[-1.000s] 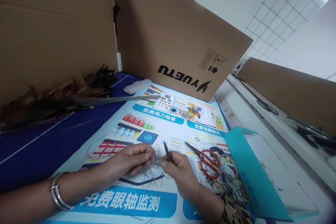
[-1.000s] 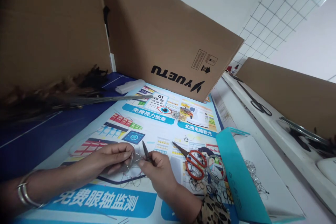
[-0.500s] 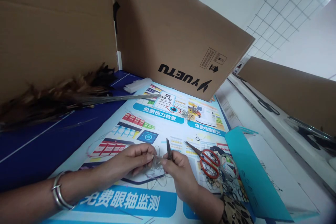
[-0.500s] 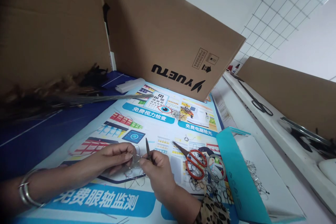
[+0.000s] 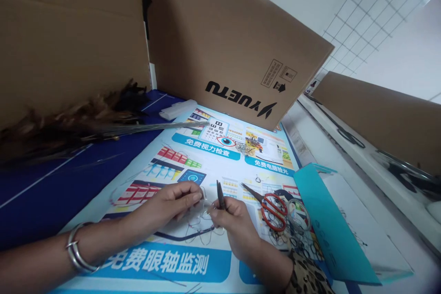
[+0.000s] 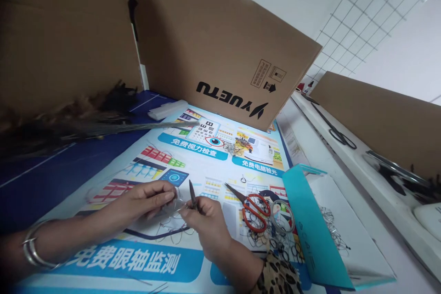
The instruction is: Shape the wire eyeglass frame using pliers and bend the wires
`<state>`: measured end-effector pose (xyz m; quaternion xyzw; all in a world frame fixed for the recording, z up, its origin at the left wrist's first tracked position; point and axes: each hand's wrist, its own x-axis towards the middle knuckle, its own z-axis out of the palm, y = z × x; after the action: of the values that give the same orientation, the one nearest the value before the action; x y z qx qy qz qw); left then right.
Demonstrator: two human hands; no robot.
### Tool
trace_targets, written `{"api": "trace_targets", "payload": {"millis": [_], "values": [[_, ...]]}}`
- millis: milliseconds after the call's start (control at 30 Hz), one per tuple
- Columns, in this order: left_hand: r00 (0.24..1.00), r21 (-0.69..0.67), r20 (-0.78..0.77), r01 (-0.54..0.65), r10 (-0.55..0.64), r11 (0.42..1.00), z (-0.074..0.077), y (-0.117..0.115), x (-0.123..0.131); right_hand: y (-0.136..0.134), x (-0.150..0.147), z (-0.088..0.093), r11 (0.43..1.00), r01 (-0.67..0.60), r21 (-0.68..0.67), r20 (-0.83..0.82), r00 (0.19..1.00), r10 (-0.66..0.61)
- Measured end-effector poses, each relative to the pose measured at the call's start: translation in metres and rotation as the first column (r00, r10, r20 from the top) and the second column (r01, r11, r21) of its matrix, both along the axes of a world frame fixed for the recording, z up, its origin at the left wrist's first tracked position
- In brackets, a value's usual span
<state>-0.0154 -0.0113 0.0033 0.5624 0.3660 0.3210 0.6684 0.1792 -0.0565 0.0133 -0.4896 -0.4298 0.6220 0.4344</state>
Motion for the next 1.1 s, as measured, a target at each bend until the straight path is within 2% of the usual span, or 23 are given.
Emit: {"api": "trace_targets", "payload": {"millis": [267,633,867,1000,1100], "values": [[0.998,0.046,-0.055,0.005,-0.002,0.999,-0.0042,-0.0021,-0.0012,-0.0021,0.0017,0.0001,0.999,-0.046,-0.007,-0.044,0.998,0.046],[0.993,0.077,-0.114,-0.003,0.012,0.997,-0.0005,-0.0028,-0.0006,-0.0012,0.0002,0.0045,0.998,-0.071,-0.001,-0.025,0.997,0.071],[0.995,0.053,-0.101,-0.015,0.021,0.998,-0.0022,-0.0017,0.0013,-0.004,-0.0016,0.0039,0.993,-0.095,0.076,0.188,0.979,0.079],[0.995,0.06,-0.095,-0.019,0.025,0.998,0.0001,-0.0023,0.0011,-0.0035,-0.002,0.0019,0.993,-0.078,0.083,0.205,0.977,0.059],[0.996,0.069,-0.089,-0.015,0.021,0.998,0.0044,-0.0037,0.0016,-0.0027,-0.0019,0.0018,0.995,-0.063,0.083,0.14,0.989,0.051]]}}
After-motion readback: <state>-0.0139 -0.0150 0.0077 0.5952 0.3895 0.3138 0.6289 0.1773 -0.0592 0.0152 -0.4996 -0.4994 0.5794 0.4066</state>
